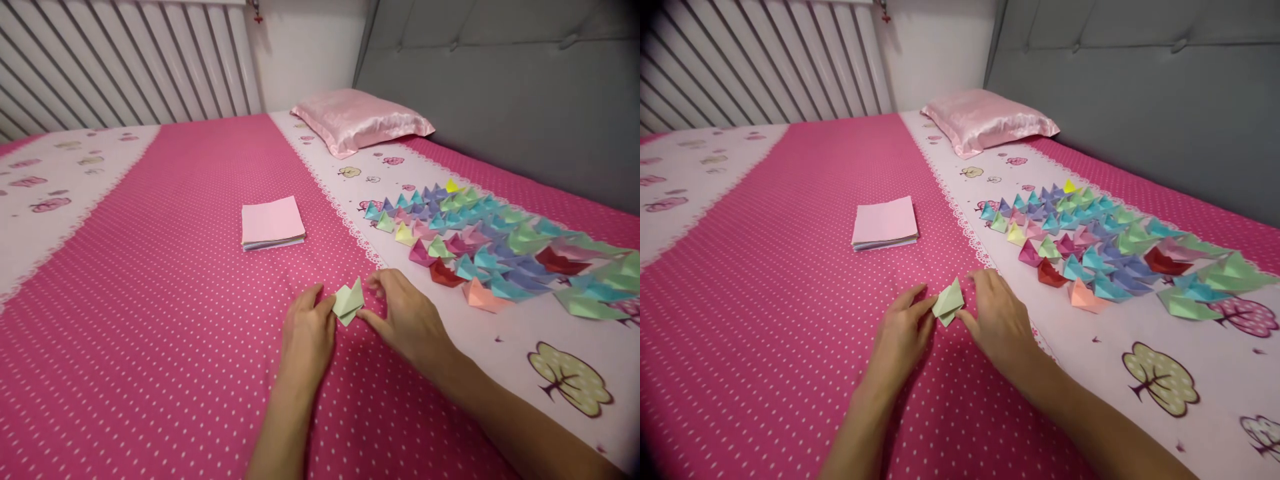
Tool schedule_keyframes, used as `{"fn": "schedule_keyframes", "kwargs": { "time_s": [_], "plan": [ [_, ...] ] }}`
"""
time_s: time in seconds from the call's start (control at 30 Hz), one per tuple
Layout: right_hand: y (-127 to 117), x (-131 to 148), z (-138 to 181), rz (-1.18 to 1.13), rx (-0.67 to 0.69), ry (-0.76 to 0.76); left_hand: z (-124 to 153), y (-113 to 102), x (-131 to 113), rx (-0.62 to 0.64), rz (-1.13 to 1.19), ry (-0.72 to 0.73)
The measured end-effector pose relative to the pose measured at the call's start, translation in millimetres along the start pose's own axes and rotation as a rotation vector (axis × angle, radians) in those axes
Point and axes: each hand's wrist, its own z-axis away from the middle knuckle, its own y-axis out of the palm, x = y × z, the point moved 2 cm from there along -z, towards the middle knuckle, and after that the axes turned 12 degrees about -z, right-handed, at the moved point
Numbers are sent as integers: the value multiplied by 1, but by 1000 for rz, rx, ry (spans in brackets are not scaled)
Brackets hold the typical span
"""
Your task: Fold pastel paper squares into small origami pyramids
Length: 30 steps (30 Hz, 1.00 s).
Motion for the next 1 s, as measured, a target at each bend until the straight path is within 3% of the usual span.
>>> {"fn": "schedule_keyframes", "kwargs": {
  "time_s": [0.23,0.43,0.6,0.67,0.8,1.0],
  "plan": [
    [10,2,1,-21,52,-98,2,6,-1,-78,78,30],
    [20,-4,-2,34,201,-13,1,13,2,-74,92,8],
    [15,-5,-4,55,274,36,0,7,-3,-5,92,31],
    [12,-8,-7,18,319,39,1,2,-6,67,95,-16],
    [10,-15,-12,-104,381,36,4,-1,-10,224,115,-240],
    [20,-18,-11,-178,322,126,4,3,-12,210,66,-343]
  ]
}}
